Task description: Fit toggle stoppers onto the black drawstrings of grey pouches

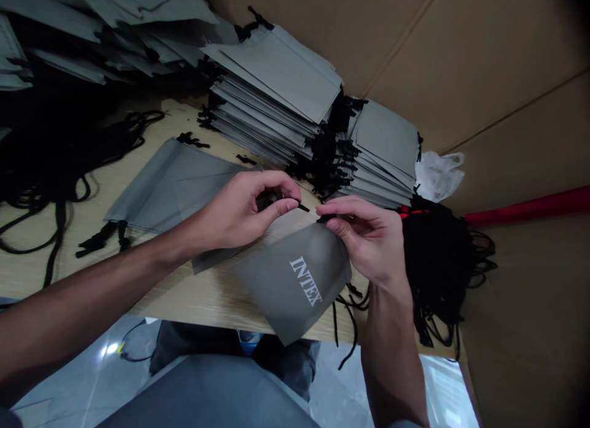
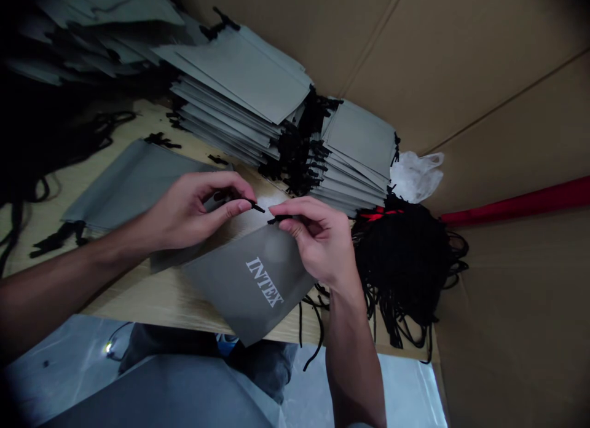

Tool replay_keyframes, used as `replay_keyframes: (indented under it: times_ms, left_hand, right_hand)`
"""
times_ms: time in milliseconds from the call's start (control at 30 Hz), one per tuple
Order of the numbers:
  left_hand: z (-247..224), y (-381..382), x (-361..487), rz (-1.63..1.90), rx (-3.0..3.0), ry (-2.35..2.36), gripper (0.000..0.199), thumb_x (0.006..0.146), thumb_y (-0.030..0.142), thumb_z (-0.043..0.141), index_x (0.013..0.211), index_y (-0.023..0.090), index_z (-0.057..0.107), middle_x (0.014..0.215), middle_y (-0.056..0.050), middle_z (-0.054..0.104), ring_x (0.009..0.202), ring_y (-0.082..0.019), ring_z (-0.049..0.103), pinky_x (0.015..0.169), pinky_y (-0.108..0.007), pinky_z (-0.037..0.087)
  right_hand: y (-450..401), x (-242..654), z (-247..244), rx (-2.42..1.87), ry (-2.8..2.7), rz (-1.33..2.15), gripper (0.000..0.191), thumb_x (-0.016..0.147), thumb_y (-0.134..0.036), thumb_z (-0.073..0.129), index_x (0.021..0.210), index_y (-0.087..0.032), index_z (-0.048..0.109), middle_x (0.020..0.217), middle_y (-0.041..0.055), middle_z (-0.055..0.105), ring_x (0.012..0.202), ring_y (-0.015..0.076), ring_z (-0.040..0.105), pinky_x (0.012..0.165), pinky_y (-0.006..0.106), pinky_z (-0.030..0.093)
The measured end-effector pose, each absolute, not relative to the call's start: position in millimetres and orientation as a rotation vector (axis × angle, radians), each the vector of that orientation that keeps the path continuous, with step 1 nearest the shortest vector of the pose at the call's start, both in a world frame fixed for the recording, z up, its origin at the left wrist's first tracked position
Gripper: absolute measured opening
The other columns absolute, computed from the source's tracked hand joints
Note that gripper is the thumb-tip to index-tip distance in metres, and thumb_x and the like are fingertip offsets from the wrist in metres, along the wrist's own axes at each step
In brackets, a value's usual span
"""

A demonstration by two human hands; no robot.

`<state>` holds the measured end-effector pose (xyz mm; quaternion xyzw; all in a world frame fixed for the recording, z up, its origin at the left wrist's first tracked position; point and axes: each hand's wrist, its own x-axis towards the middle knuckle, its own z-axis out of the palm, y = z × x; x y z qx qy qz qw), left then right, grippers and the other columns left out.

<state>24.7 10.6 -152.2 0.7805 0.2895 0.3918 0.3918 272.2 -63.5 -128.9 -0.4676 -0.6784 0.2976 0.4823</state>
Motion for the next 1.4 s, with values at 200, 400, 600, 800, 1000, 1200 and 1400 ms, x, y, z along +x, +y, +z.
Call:
replay_keyframes:
  times_ms: [200,400,600,800,1000,1200,1400]
  left_hand:
    - [-149.7,11.4,26.9,1.048,1.847,0.746,0.015,0.100,0.033,0.082,0.098,0.018,0.085,0.090,0.000,0.083,0.083,-0.012,0.072,0.073,-0.019,0.052]
    - [-148.3,9.4,27.0,1.002,1.844,0.769,0.017,0.097,0.035,0.084,0.093,0.019,0.086,0.084,0.001,0.083,0.078,-0.012,0.071,0.068,-0.019,0.049]
    - [-150.2,9.1,27.3,0.916,1.916,0.804,0.021,0.099,0.040,0.079,0.095,0.021,0.087,0.089,0.000,0.085,0.079,-0.015,0.072,0.061,-0.024,0.043]
    - [-152.5,8.2,27.5,0.917,1.909,0.801,0.019,0.099,0.038,0.078,0.095,0.021,0.086,0.089,0.000,0.085,0.082,-0.016,0.073,0.067,-0.025,0.048]
    - [-151.2,8.3,26.4,0.899,1.940,0.810,0.019,0.101,0.037,0.076,0.098,0.022,0.086,0.089,0.000,0.084,0.080,-0.015,0.071,0.061,-0.025,0.043]
    - [-152.8,9.9,27.6,0.931,1.953,0.746,0.017,0.102,0.036,0.078,0.099,0.021,0.085,0.091,0.001,0.083,0.083,-0.013,0.072,0.068,-0.024,0.047]
    - [-152.4,9.9,26.8,0.939,1.972,0.735,0.016,0.102,0.034,0.077,0.098,0.020,0.085,0.090,-0.001,0.083,0.082,-0.015,0.071,0.071,-0.025,0.048]
  right_hand:
    - [-65.1,268.0,-134.5,-1.196,-1.513,0.941,0.022,0.095,-0.014,0.084,0.110,-0.027,0.076,0.099,-0.0001,0.089,0.093,0.0188,0.086,0.078,0.030,0.065]
    - [-67.1,265.3,-140.2,-1.247,-1.649,0.876,0.024,0.099,-0.017,0.081,0.107,-0.029,0.062,0.095,-0.0015,0.084,0.091,0.0190,0.086,0.078,0.030,0.065]
    - [-68.8,262.4,-139.1,-1.281,-1.790,0.682,0.025,0.100,-0.010,0.075,0.104,-0.028,0.058,0.098,-0.0026,0.082,0.088,0.0173,0.084,0.080,0.030,0.065]
    - [-69.5,262.2,-139.5,-1.279,-1.805,0.614,0.027,0.100,-0.007,0.073,0.104,-0.029,0.058,0.096,-0.0033,0.082,0.090,0.0180,0.085,0.080,0.029,0.066]
    - [-70.4,263.2,-138.9,-1.278,-1.827,0.592,0.026,0.099,-0.006,0.071,0.103,-0.028,0.057,0.098,-0.0023,0.083,0.092,0.0192,0.086,0.081,0.030,0.069]
    - [-71.2,263.7,-138.9,-1.285,-1.824,0.624,0.026,0.100,-0.005,0.068,0.104,-0.029,0.058,0.099,-0.0023,0.082,0.094,0.0187,0.086,0.082,0.029,0.069]
    - [-71.0,264.4,-138.4,-1.313,-1.827,0.615,0.025,0.099,-0.007,0.069,0.104,-0.029,0.058,0.100,-0.0008,0.083,0.095,0.0207,0.086,0.083,0.032,0.070]
